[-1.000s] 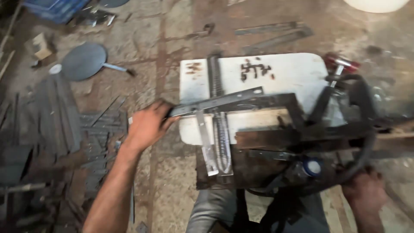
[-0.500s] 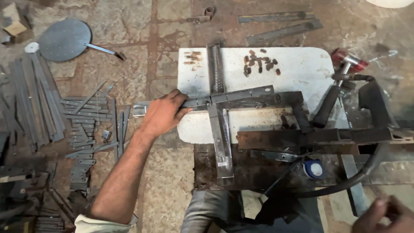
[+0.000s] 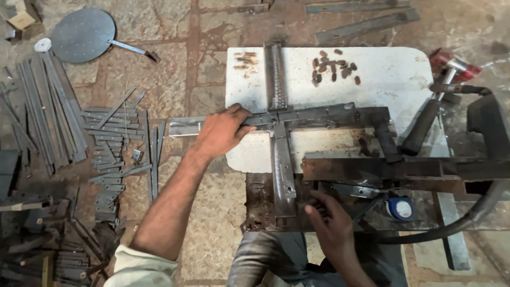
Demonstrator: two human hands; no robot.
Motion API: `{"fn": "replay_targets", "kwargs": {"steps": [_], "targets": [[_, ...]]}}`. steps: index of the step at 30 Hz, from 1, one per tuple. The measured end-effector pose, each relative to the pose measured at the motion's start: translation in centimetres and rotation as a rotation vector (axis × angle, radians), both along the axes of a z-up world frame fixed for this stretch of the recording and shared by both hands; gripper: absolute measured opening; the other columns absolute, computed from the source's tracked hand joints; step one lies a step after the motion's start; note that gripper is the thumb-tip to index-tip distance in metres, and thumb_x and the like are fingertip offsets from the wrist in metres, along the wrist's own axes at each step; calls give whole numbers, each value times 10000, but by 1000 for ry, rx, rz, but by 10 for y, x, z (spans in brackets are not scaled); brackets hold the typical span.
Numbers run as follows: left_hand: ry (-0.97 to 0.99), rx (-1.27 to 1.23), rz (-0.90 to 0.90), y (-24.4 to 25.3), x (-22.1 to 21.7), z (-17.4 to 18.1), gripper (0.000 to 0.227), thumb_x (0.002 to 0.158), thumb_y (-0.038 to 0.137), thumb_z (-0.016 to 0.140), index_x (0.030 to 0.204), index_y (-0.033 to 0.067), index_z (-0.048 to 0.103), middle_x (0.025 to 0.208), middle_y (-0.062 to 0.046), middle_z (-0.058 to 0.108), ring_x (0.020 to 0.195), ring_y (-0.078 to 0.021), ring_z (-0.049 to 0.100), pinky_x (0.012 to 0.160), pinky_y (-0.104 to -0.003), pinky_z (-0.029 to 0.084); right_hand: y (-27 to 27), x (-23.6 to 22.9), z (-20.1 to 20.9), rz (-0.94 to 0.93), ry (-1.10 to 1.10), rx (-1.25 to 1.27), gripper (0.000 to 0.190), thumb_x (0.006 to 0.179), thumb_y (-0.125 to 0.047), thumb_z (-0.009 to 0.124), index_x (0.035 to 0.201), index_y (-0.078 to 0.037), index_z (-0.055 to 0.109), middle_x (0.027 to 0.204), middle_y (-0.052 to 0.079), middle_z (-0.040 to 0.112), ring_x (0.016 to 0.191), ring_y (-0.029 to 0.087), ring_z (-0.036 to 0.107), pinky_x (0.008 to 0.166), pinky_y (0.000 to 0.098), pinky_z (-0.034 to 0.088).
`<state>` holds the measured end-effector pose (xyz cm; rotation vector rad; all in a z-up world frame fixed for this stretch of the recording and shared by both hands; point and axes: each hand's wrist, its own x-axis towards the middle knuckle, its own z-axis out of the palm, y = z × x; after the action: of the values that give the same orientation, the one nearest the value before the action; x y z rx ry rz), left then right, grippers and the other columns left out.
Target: The person aligns metal brackets onto a cross-shaped metal frame and uses a welding torch to tack and weld them in place. They repeatedly position the brackets, apply welds, and adjust the frame on the workbench.
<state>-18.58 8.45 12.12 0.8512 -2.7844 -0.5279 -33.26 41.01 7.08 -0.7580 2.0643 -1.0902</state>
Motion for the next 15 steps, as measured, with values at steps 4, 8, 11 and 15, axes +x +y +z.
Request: {"fn": "replay_targets", "kwargs": {"steps": [4, 8, 11, 15], "targets": [[17, 16, -23, 0, -2, -4, 395, 940, 402, 664, 1203, 107, 680, 1186, -111, 679, 956, -383, 700, 790, -509, 557, -26, 9, 5, 7, 22, -11, 500, 872, -267, 757, 1308, -52, 641, 1008, 94, 762, 821, 157, 714, 701, 308, 586], [-10, 24, -31, 0, -3, -4, 398, 946, 419, 663, 1196, 110, 680, 1201, -116, 676, 951, -380, 702, 791, -508, 559, -39, 15, 10, 21, -16, 1, 479, 876, -263, 751, 1294, -55, 640, 1007, 81, 765, 842, 128, 730, 698, 300, 598], [-32, 62, -28, 0, -3, -6, 392, 950, 417, 655, 1200, 117, 685, 1198, -109, 681, 944, -378, 703, 793, -511, 557, -45, 19, 6, 30, 41, -115, 469, 868, -241, 767, 1279, -44, 656, 1010, 91, 770, 841, 147, 715, 707, 310, 587], [1, 5, -41, -3, -6, -11, 403, 928, 414, 680, 1182, 101, 701, 1185, -128, 682, 958, -390, 693, 787, -512, 555, -55, 21, 17, 19, 119, -69, 475, 833, -261, 783, 1249, -65, 668, 963, 96, 770, 793, 199, 732, 689, 338, 571]]}}
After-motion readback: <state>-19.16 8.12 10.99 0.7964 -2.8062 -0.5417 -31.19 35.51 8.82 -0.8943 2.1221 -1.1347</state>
